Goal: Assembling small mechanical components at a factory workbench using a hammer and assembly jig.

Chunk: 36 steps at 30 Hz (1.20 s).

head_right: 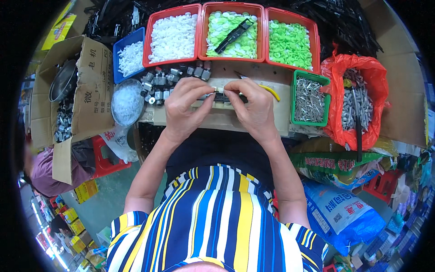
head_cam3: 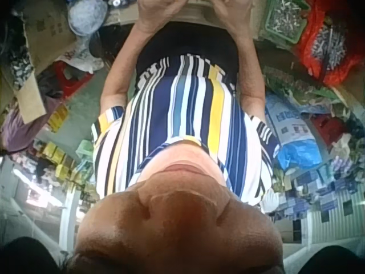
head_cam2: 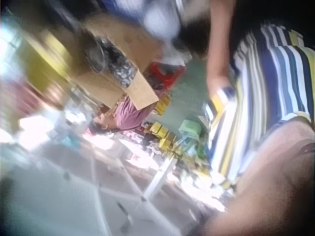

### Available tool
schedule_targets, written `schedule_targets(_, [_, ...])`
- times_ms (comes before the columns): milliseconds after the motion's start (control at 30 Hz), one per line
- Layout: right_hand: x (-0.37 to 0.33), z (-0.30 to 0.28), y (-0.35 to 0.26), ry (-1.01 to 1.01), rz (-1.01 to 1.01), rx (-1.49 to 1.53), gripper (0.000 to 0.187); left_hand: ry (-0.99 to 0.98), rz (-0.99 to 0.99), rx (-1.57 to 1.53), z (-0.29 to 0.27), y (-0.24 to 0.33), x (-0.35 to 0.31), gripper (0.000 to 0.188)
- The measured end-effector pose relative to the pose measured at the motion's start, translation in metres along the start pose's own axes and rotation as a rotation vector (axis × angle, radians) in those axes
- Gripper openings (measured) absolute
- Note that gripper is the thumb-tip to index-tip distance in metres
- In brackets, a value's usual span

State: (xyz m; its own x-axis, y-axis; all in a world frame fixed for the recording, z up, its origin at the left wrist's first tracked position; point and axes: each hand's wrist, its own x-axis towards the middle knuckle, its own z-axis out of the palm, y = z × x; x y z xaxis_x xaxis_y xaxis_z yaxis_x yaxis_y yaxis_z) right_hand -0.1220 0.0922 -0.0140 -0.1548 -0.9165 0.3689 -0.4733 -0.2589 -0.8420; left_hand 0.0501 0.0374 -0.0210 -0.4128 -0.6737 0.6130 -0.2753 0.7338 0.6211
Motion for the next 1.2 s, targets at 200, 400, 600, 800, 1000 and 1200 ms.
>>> schedule_targets(200, [-0.007, 0.018, 0.018, -0.035, -0.210, -0.275, 0.009, -0.082, 0.164, 0.259, -0.004, -0.007, -0.035, 0.026])
schedule_targets(400, [-0.012, 0.025, 0.021, -0.095, -0.194, -0.325, 0.009, -0.165, 0.244, 0.386, 0.003, -0.012, -0.046, 0.025])
schedule_targets(600, [-0.013, 0.027, 0.023, -0.094, -0.183, -0.334, 0.010, -0.239, 0.289, 0.475, -0.002, -0.019, -0.044, 0.024])
schedule_targets(800, [-0.012, 0.024, 0.022, -0.116, -0.198, -0.347, 0.011, -0.242, 0.340, 0.554, -0.002, -0.020, -0.041, 0.021])
schedule_targets(1000, [-0.006, 0.018, 0.020, -0.216, -0.221, -0.357, 0.012, -0.276, 0.363, 0.566, -0.003, -0.019, -0.032, 0.019])
schedule_targets(1200, [-0.006, 0.007, 0.021, -0.197, -0.217, -0.324, 0.014, -0.323, 0.365, 0.503, -0.006, -0.020, -0.031, 0.020])
